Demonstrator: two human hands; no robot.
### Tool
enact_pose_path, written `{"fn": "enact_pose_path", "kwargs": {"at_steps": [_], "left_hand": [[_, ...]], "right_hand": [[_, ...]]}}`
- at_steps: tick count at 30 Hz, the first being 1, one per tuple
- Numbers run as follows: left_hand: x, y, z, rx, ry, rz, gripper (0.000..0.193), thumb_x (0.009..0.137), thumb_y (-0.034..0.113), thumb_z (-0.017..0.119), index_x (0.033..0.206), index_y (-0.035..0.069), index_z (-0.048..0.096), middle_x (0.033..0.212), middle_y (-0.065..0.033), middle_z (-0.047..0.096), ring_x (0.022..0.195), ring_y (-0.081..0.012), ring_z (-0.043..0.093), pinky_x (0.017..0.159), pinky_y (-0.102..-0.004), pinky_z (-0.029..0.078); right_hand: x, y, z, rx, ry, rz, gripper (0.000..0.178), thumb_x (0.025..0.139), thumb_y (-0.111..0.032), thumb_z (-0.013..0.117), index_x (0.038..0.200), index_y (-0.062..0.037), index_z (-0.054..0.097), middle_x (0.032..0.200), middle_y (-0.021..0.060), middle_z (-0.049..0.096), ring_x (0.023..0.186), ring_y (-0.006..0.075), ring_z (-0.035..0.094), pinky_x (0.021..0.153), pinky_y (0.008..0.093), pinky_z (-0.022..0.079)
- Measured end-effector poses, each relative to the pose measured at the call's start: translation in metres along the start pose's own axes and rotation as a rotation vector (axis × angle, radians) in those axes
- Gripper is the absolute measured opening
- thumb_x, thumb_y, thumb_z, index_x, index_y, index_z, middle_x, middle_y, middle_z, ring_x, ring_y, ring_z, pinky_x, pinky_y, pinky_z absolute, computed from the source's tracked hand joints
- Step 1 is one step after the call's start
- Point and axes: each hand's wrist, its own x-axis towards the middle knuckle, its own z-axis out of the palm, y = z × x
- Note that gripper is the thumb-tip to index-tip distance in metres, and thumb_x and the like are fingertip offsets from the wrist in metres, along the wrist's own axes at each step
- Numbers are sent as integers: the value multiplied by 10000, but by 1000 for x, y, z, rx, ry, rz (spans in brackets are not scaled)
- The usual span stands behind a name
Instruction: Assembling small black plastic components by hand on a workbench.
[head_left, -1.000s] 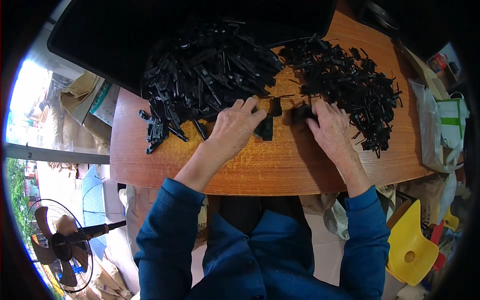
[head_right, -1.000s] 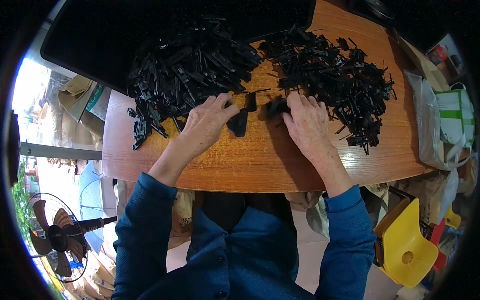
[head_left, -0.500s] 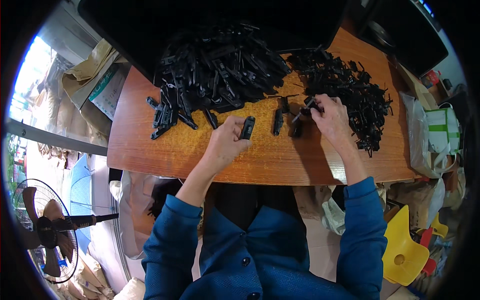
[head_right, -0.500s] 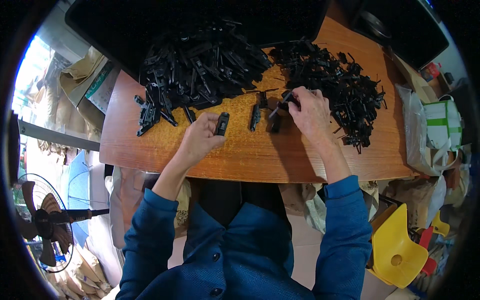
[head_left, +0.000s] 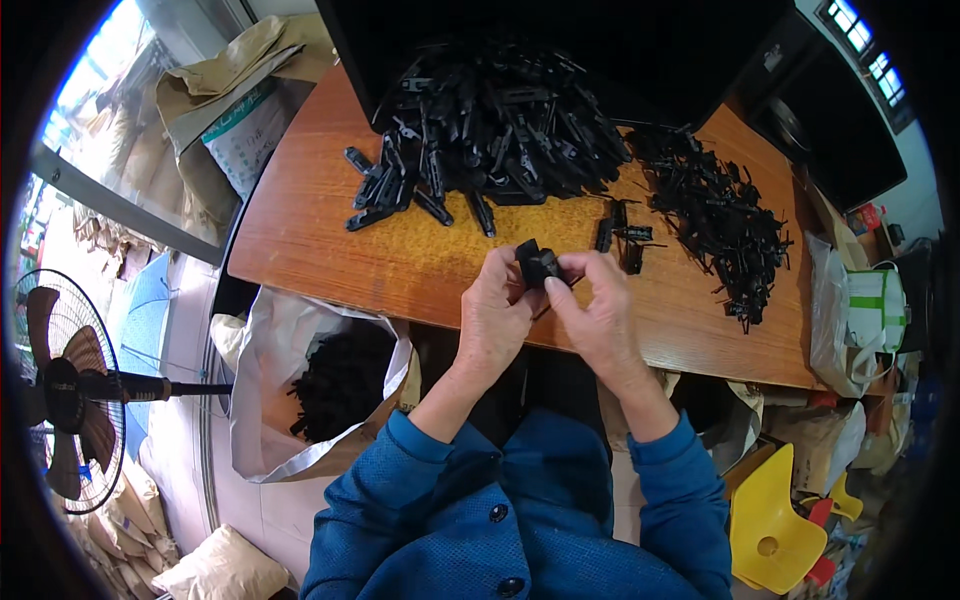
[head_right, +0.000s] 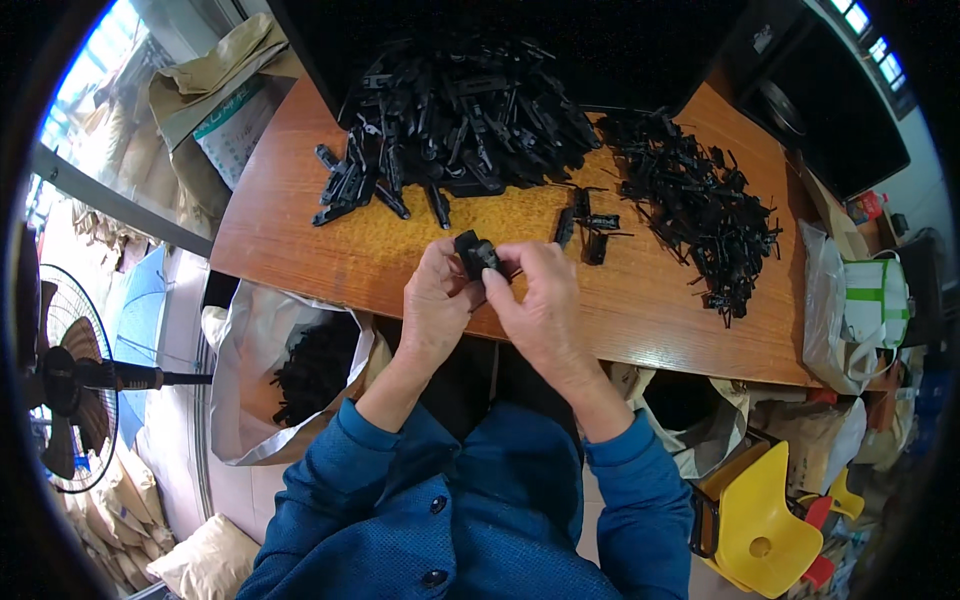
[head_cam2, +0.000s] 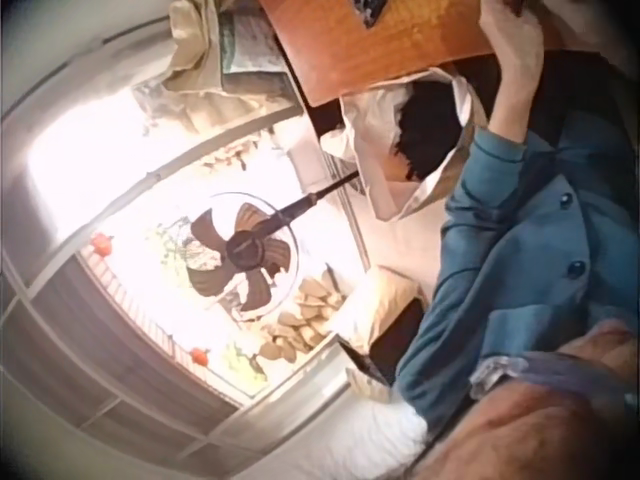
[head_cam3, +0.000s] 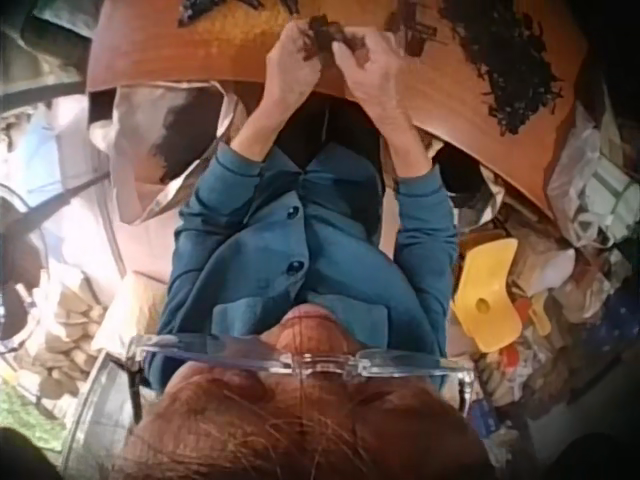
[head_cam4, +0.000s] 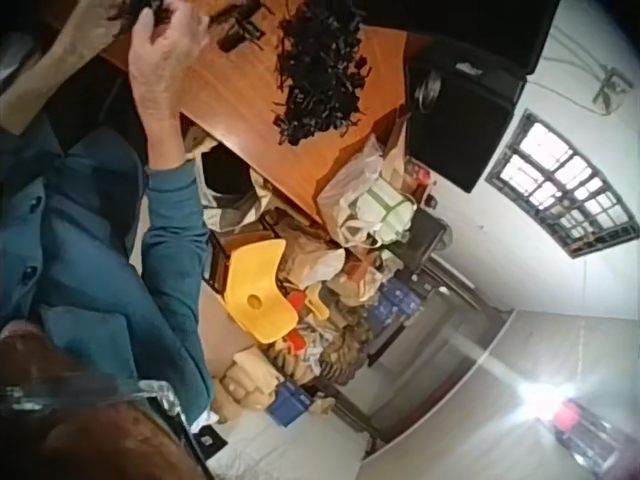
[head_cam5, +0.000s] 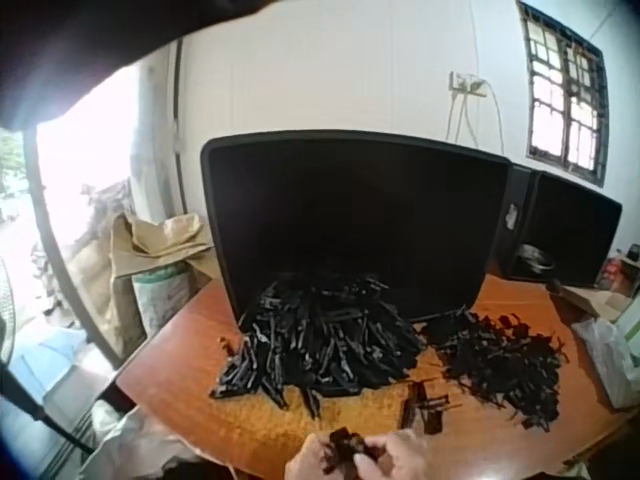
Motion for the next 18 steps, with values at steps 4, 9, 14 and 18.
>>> {"fn": "enact_pose_path", "kwargs": {"at_steps": [4, 9, 14, 18], "left_hand": [[-8, 4, -6, 1, 82, 63, 385, 791, -56, 650, 1137, 34, 506, 866, -67, 614, 770, -105, 602, 690, -261, 511], [-12, 3, -10, 146, 66, 190, 429, 810, -72, 616, 1202, 33, 476, 893, -81, 619, 805, -121, 621, 721, -277, 525], [-17, 13, -17, -229, -104, 4, 337, 898, 20, 561, 1216, 11, 451, 955, -59, 609, 904, -123, 591, 798, -281, 506], [-22, 4, -10, -405, -43, -112, 253, 943, 123, 550, 1164, 28, 471, 955, -23, 575, 907, -87, 549, 795, -234, 475]], "right_hand": [[-5, -11, 15, -7, -4, 33, 174, 753, -69, 687, 882, -42, 573, 834, 84, 595, 823, 281, 553, 768, 374, 416], [-8, -13, 17, -230, 31, -172, 191, 739, -66, 689, 880, -57, 561, 796, 79, 546, 800, 282, 534, 732, 388, 390], [-16, -7, 10, -300, 31, -217, 235, 702, -44, 703, 889, -58, 562, 817, 82, 552, 812, 286, 533, 730, 395, 389], [-28, -3, 12, -341, 16, -287, 304, 652, -23, 725, 911, -64, 572, 880, 77, 570, 874, 283, 545, 751, 403, 392]]}}
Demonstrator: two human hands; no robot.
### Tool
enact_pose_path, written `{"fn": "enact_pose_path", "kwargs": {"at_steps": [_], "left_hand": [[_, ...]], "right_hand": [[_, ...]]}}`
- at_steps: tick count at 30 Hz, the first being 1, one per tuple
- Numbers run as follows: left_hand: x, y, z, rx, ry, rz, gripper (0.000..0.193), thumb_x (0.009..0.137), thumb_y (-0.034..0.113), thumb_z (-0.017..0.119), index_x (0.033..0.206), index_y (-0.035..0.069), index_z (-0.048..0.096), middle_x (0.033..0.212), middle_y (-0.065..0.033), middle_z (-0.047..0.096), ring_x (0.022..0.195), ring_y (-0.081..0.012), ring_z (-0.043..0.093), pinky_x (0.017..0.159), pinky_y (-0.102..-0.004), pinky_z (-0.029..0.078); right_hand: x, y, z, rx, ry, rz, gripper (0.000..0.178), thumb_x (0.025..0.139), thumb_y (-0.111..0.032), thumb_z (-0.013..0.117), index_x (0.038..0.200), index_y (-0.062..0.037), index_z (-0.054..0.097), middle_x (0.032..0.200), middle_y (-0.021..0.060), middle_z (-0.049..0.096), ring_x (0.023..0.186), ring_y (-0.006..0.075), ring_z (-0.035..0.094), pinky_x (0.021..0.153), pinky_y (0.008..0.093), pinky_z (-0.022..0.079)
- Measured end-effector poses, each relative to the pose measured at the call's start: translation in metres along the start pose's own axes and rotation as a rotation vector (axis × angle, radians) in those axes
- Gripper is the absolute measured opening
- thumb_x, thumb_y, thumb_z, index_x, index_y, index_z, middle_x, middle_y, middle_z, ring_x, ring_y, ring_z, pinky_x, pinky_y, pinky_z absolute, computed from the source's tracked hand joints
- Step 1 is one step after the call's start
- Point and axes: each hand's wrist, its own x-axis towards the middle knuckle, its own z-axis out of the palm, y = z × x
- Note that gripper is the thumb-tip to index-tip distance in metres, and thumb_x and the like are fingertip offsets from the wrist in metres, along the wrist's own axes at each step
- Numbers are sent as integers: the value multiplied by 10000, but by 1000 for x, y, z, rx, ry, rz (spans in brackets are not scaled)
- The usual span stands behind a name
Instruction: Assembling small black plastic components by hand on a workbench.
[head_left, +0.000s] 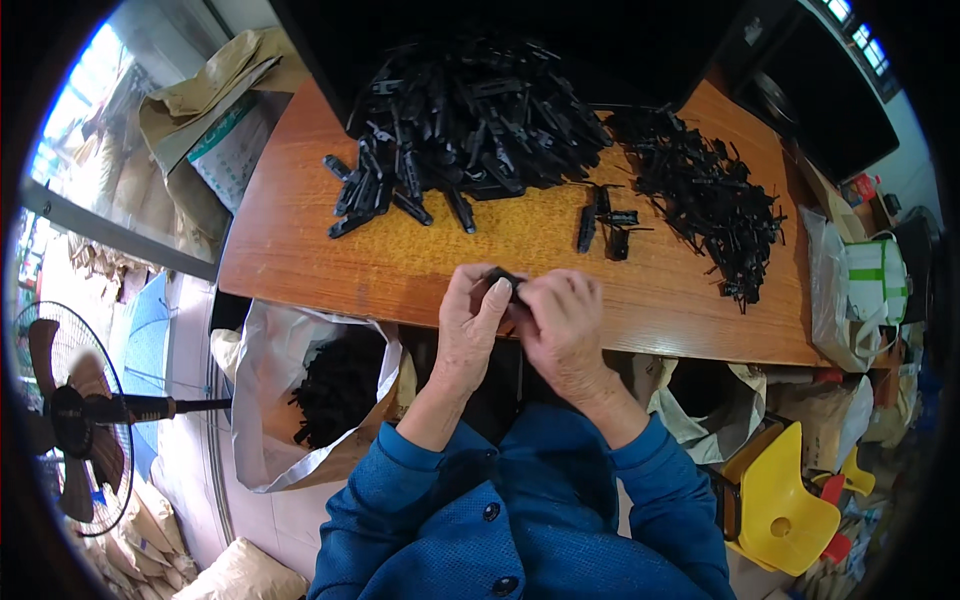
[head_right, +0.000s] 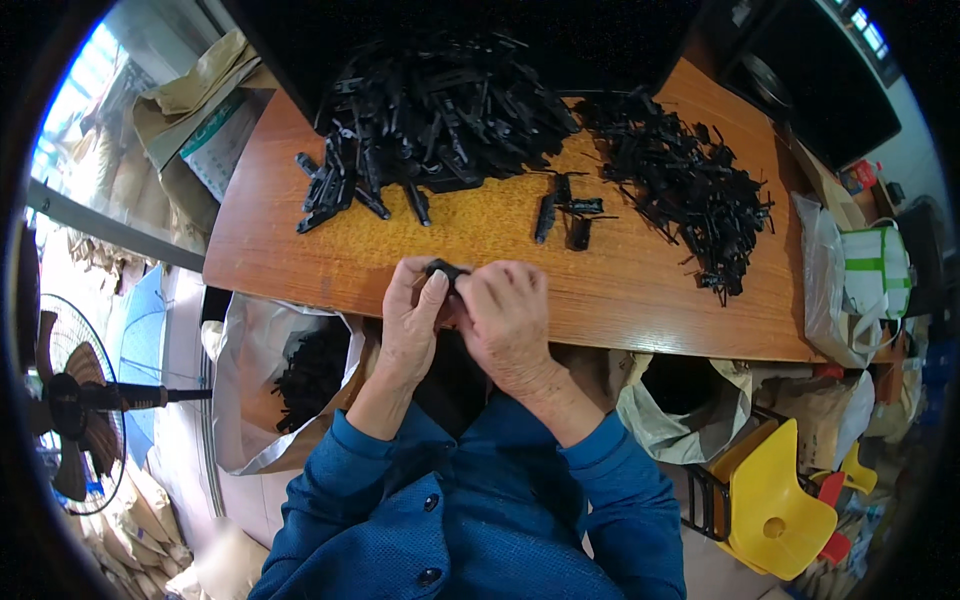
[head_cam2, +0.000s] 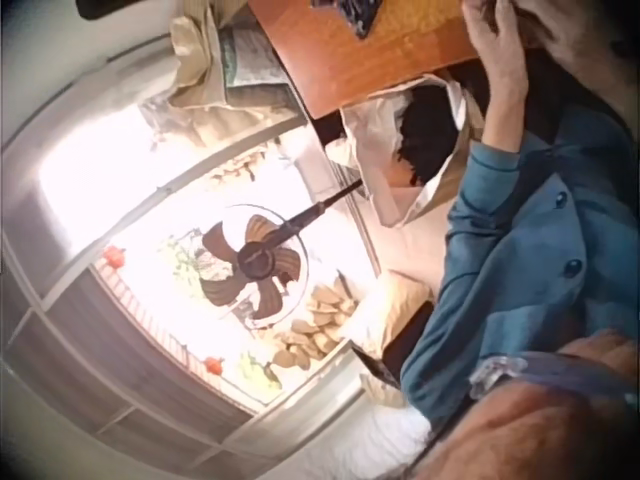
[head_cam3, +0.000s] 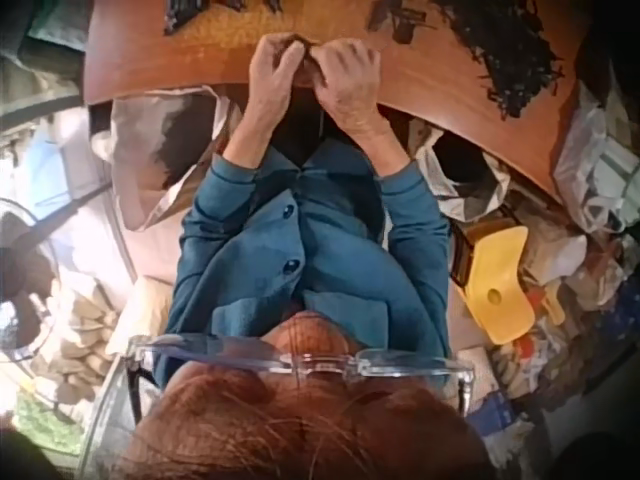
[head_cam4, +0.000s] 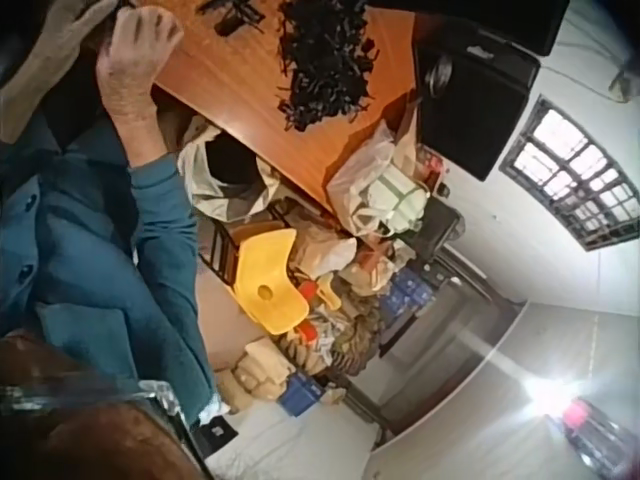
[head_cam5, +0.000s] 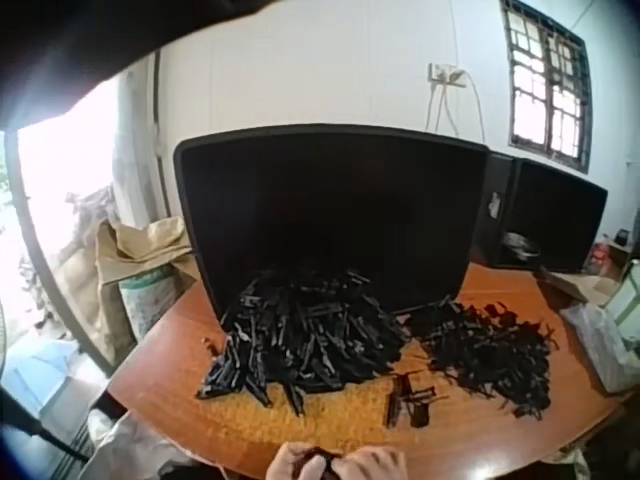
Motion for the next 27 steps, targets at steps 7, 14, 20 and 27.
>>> {"fn": "enact_pose_path", "kwargs": {"at_steps": [7, 14, 20, 27], "left_hand": [[-1, 0, 14, 216, 48, 99, 267, 917, 83, 583, 1166, 13, 516, 982, -53, 620, 891, -109, 578, 813, -241, 469], [14, -2, 32, 299, -56, 37, 251, 912, 77, 587, 1140, -13, 535, 988, -85, 642, 920, -127, 595, 841, -247, 464], [42, -3, 51, 199, -90, -200, 124, 926, 100, 547, 1003, 11, 511, 867, -78, 613, 813, -135, 593, 759, -261, 483], [106, -9, 76, 767, -253, -246, 214, 897, 208, 594, 923, 15, 505, 698, -65, 555, 642, -158, 592, 576, -293, 476]], "right_hand": [[-28, 18, 6, 810, 0, 622, 424, 780, -61, 729, 1133, -17, 500, 1021, 95, 539, 963, 185, 549, 818, 317, 464], [-30, 37, -11, 1041, -153, 932, 308, 825, -74, 707, 1075, -7, 540, 949, 13, 568, 833, 81, 547, 734, 215, 468], [-32, 80, -43, 869, -304, 803, 253, 827, -74, 692, 1040, -19, 567, 939, 33, 586, 840, 95, 562, 706, 246, 479], [2, 152, -69, -155, -300, 105, 306, 749, 30, 604, 1043, -49, 582, 1041, 114, 517, 966, 318, 525, 820, 389, 460]]}}
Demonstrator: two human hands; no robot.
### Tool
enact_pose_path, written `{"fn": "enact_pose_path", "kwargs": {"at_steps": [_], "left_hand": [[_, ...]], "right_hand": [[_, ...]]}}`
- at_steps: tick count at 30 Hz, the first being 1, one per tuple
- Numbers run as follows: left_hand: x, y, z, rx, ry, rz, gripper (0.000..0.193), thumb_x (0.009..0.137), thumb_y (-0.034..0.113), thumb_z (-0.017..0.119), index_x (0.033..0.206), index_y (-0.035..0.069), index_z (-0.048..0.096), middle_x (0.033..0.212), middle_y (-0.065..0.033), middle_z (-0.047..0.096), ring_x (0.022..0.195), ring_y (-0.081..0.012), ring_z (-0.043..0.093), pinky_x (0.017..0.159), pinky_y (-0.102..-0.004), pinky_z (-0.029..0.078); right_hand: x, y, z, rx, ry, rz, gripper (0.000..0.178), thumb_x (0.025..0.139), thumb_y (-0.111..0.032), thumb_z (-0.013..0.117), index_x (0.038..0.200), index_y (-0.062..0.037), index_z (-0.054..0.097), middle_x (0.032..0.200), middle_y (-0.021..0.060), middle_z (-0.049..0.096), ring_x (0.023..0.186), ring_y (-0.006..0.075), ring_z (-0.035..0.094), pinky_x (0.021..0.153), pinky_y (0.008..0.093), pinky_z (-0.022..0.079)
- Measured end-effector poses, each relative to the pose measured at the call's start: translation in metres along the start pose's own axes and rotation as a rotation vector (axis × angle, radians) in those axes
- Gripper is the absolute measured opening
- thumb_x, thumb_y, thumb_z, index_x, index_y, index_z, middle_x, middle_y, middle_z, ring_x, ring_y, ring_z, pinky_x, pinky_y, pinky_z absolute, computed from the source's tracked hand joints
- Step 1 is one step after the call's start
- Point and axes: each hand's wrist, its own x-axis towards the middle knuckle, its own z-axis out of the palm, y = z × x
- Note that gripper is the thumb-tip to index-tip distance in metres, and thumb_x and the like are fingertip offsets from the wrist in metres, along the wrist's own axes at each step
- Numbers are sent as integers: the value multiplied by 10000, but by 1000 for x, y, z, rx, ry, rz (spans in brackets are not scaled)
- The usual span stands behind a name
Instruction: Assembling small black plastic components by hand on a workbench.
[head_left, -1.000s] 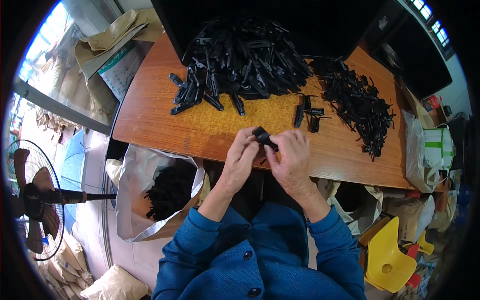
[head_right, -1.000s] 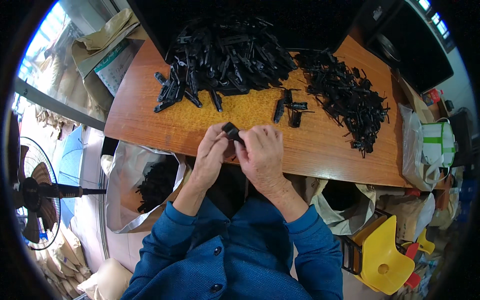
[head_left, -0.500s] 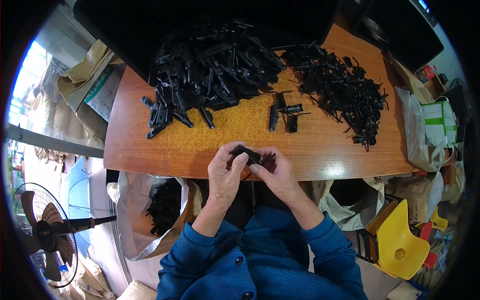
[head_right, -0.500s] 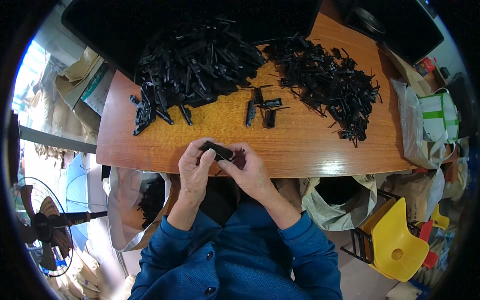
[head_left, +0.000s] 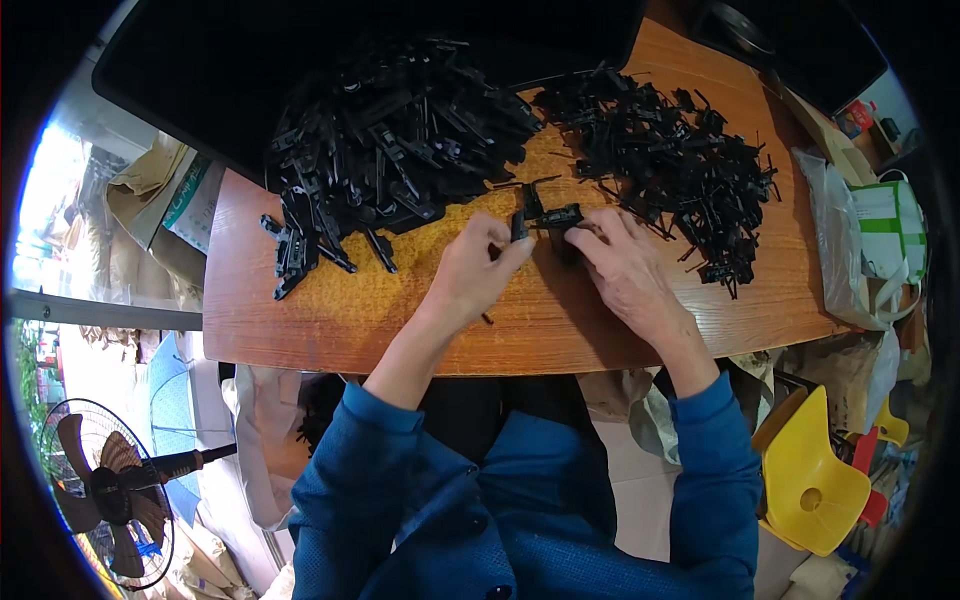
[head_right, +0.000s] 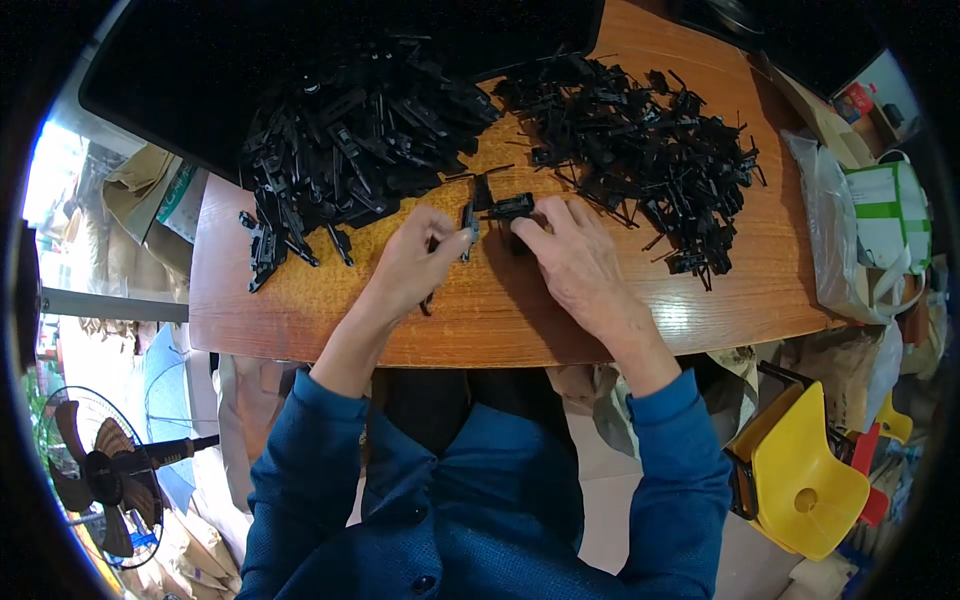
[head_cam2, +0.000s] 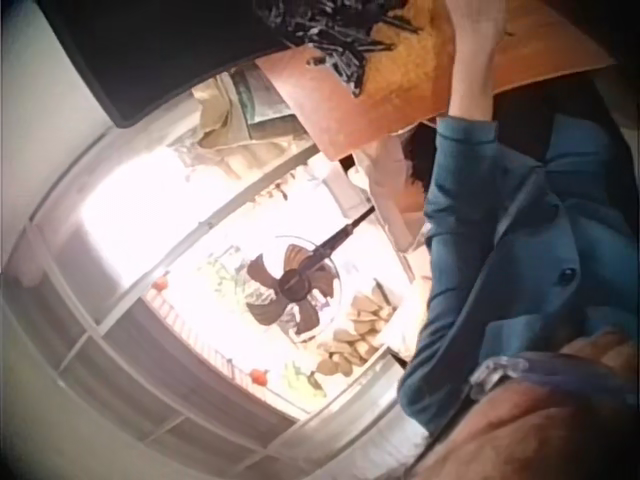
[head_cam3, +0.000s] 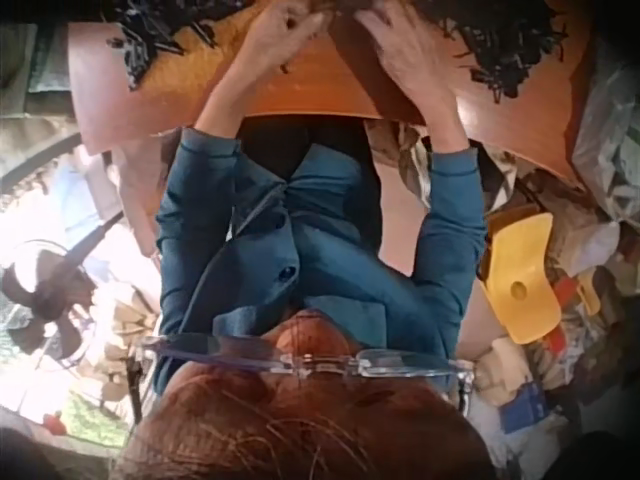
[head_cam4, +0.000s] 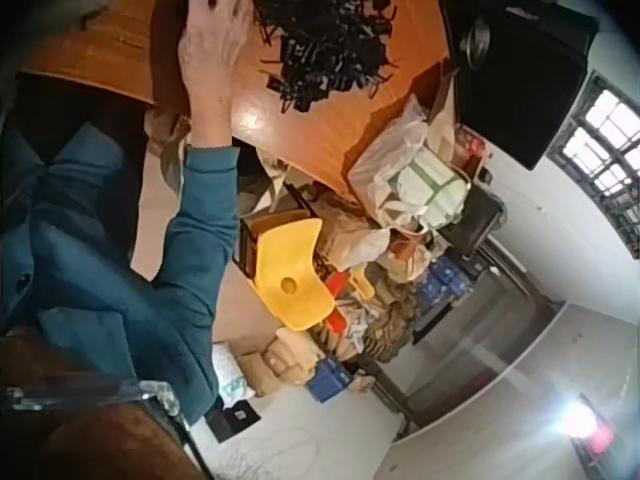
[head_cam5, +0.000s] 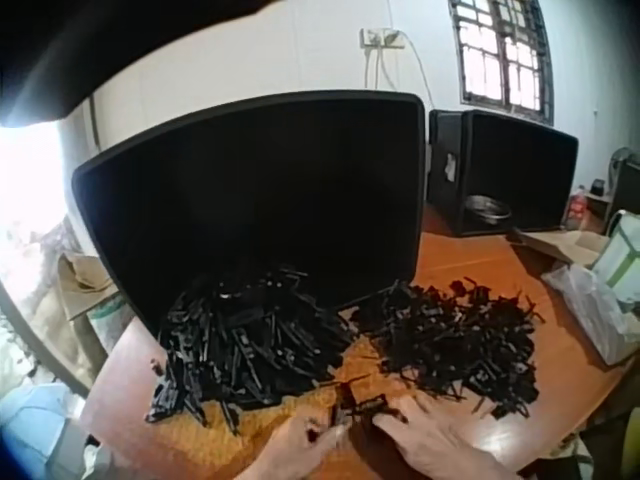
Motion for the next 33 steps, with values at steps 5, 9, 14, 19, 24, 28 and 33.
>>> {"fn": "enact_pose_path", "kwargs": {"at_steps": [5, 9, 14, 19, 24, 28, 33], "left_hand": [[33, -18, 2, 780, 168, 352, 238, 816, 190, 678, 916, 7, 563, 702, -67, 602, 636, -129, 587, 568, -289, 457], [21, -20, -15, 386, 77, 145, 191, 838, 168, 659, 857, -1, 573, 725, -77, 620, 654, -141, 597, 576, -316, 463], [-27, -3, -31, -467, -109, -61, 94, 889, 109, 605, 880, 35, 546, 816, -116, 657, 675, -119, 614, 469, -197, 454], [-50, -27, -38, -750, -174, 15, 108, 883, 101, 625, 912, 79, 524, 1015, -188, 655, 731, -137, 646, 488, -168, 503], [-72, -37, -46, -700, -15, 132, 118, 878, 73, 616, 945, 66, 519, 886, -80, 643, 686, -75, 588, 496, -174, 440], [-92, -38, -54, -555, 116, 145, 137, 857, 79, 642, 911, 65, 518, 797, -17, 566, 575, -74, 522, 501, -164, 427], [-109, -39, -62, -323, 141, 219, 149, 834, 44, 633, 917, 69, 512, 805, 14, 531, 705, -56, 495, 617, -205, 418]], "right_hand": [[11, 9, 1, -84, -40, -134, 225, 759, -1, 598, 977, -53, 577, 1044, 101, 507, 989, 298, 503, 820, 389, 447], [14, 13, 7, -86, -17, -155, 163, 760, -41, 620, 908, -29, 552, 1024, 92, 512, 968, 296, 503, 810, 375, 452], [17, 2, 13, 478, 109, 195, 72, 869, -62, 568, 917, -38, 521, 953, 71, 584, 874, 218, 558, 762, 314, 470], [23, -31, 1, 1788, 42, 655, 161, 906, -64, 539, 1059, -68, 491, 928, 74, 623, 911, 193, 617, 746, 296, 511], [16, -83, 1, 1771, -149, 673, 360, 897, -74, 556, 1226, -64, 411, 985, 100, 635, 959, 207, 626, 778, 315, 521], [14, -106, 6, 1446, -338, 581, 357, 900, -53, 546, 1242, -43, 444, 1074, 111, 633, 966, 175, 616, 800, 294, 508], [16, -132, 6, 1302, -375, 420, 259, 899, -33, 564, 1157, -27, 552, 971, 38, 620, 841, 82, 576, 723, 221, 484]]}}
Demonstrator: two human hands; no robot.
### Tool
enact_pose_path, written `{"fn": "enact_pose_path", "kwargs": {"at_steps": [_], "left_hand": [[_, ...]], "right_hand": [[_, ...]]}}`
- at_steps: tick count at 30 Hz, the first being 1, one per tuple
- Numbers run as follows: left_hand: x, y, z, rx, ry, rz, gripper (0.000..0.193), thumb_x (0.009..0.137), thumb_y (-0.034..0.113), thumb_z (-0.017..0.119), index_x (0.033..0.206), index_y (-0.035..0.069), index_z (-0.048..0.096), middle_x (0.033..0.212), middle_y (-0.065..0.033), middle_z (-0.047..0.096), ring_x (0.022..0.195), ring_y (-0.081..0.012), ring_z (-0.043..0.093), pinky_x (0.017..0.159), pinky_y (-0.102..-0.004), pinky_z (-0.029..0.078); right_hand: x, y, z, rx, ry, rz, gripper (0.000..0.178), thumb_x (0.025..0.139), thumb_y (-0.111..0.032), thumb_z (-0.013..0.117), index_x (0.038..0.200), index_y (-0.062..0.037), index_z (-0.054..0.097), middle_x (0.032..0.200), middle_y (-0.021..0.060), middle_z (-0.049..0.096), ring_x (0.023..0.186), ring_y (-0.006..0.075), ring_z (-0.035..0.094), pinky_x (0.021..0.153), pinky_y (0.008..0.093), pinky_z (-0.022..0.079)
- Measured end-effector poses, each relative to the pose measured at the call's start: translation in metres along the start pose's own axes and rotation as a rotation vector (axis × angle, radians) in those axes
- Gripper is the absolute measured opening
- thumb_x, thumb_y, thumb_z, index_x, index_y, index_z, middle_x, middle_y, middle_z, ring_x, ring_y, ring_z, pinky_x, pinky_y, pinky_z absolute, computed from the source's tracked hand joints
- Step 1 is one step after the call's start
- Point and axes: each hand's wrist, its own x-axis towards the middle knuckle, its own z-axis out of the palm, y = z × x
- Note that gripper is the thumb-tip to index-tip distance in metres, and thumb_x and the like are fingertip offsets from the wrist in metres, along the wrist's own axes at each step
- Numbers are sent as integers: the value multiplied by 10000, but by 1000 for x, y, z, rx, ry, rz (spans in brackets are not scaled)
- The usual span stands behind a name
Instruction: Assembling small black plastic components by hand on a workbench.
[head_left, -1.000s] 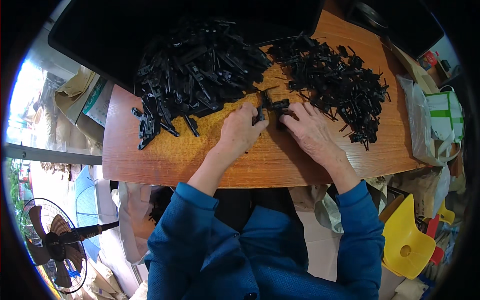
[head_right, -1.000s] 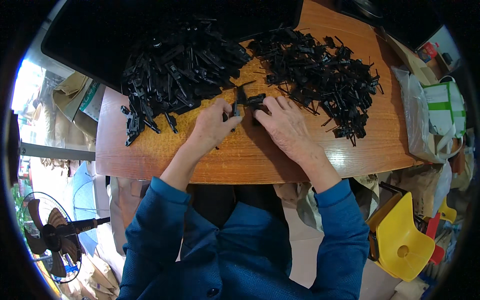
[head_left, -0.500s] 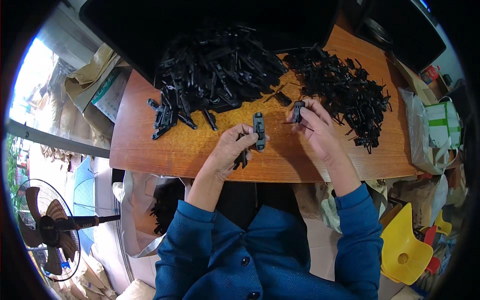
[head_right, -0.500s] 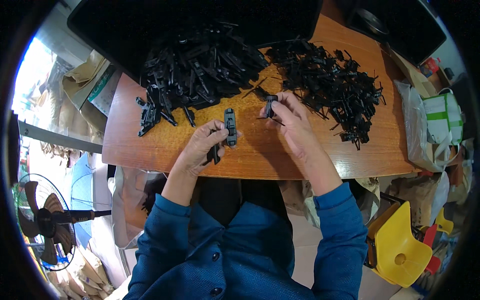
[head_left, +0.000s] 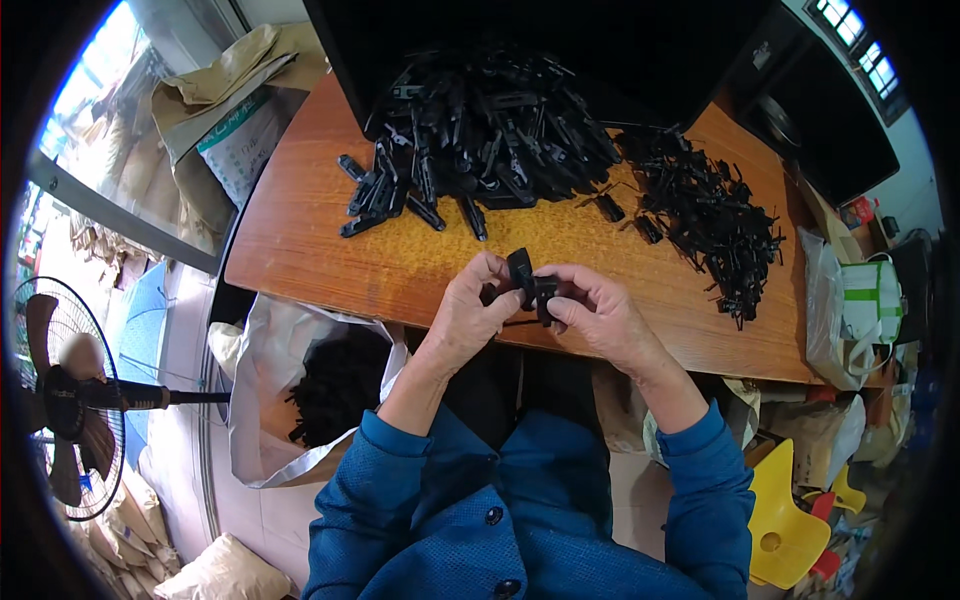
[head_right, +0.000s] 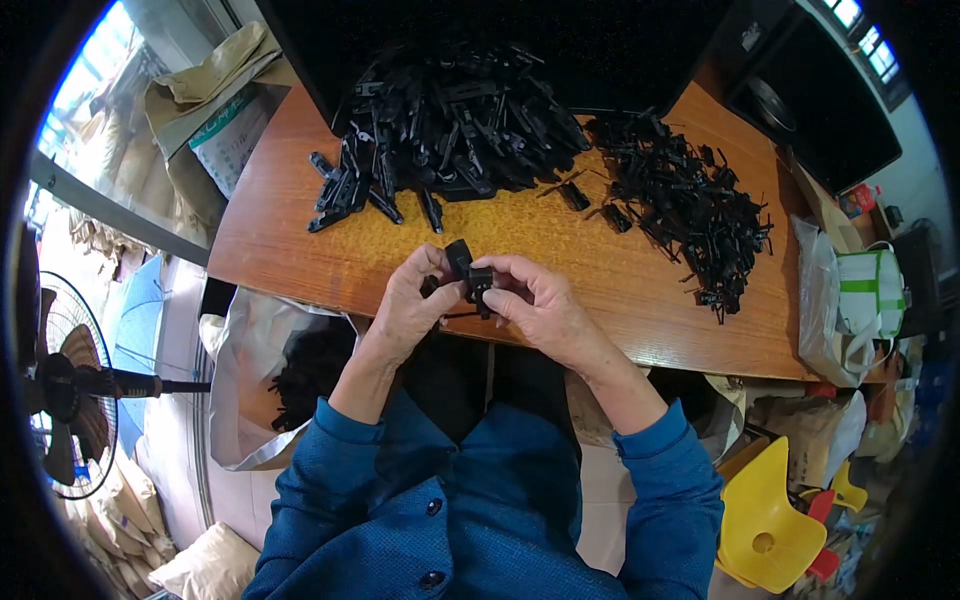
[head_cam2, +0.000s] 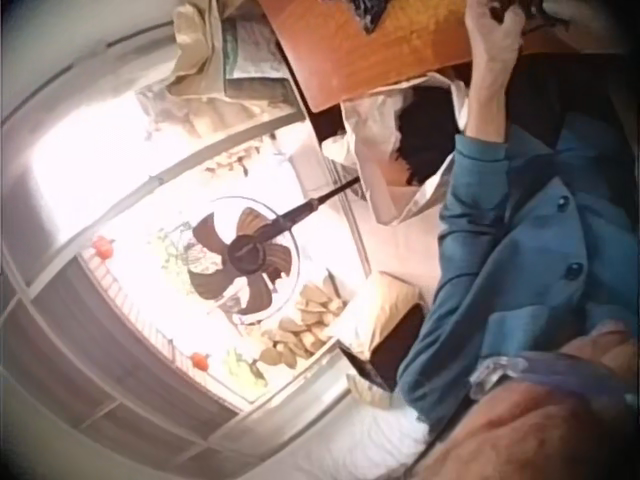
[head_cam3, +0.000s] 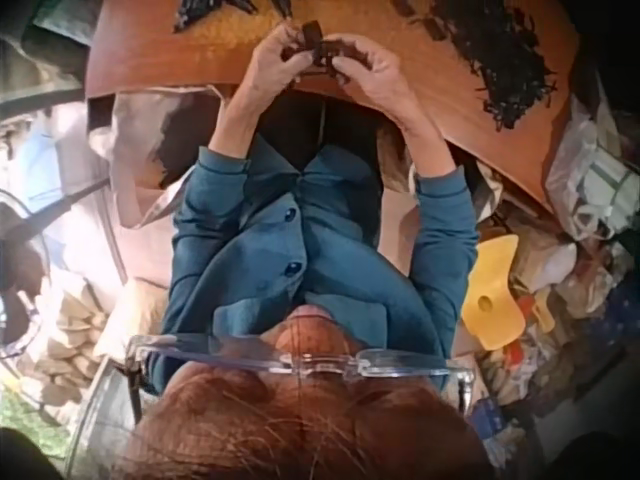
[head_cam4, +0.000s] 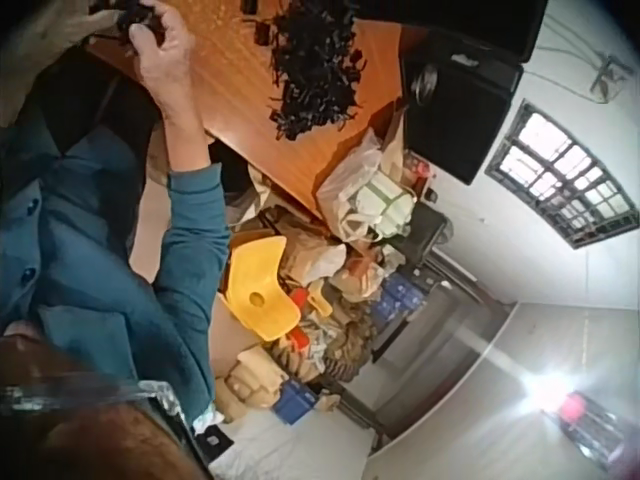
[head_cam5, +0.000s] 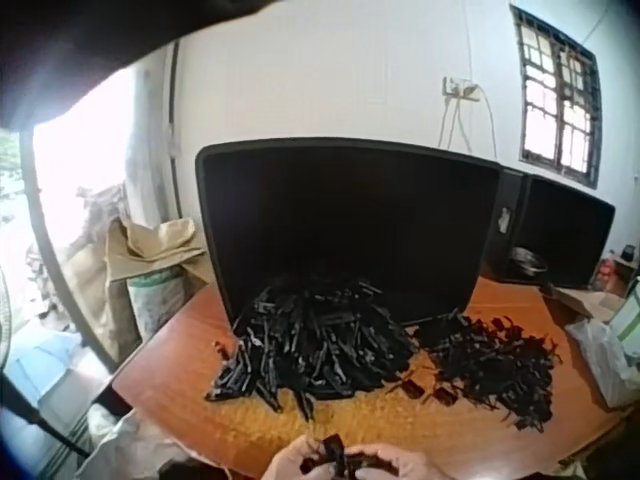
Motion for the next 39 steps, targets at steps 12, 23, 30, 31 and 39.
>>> {"fn": "enact_pose_path", "kwargs": {"at_steps": [12, 23, 30, 31, 39], "left_hand": [[-10, -6, 6, 252, 13, 159, 182, 790, 4, 626, 895, 57, 487, 747, 6, 514, 705, -63, 492, 625, -233, 421], [-1, -4, 34, 485, -6, 243, 198, 804, 20, 620, 947, 16, 482, 753, -116, 592, 691, -209, 600, 629, -305, 462], [9, -11, 62, 377, 59, 51, 297, 852, 120, 670, 1087, 9, 528, 875, -52, 635, 818, -105, 589, 729, -257, 475], [11, -11, 64, 382, 56, 56, 297, 852, 120, 670, 1087, 9, 528, 875, -52, 635, 818, -105, 589, 729, -257, 475], [35, -10, 86, 134, 12, 84, 259, 868, 54, 637, 1109, 6, 557, 918, -54, 657, 813, -88, 596, 739, -250, 502]], "right_hand": [[-3, 18, 12, 101, 166, -4, 191, 890, -63, 617, 1077, -26, 612, 875, -12, 595, 702, 44, 513, 609, 177, 420], [-15, 46, -19, 519, 194, 190, 173, 896, -95, 622, 1063, -48, 627, 931, 14, 636, 788, 82, 585, 650, 207, 491], [-21, 61, -19, 202, 302, -37, 187, 887, -103, 641, 1033, 2, 590, 892, 13, 602, 801, 89, 562, 735, 218, 467], [-20, 61, -19, 100, 373, -119, 225, 881, -115, 652, 1058, 0, 573, 914, 19, 594, 816, 87, 556, 745, 218, 466], [-18, 57, -52, 130, 283, 4, 293, 867, -130, 679, 1093, -1, 545, 971, 52, 577, 895, 98, 544, 800, 247, 460]]}}
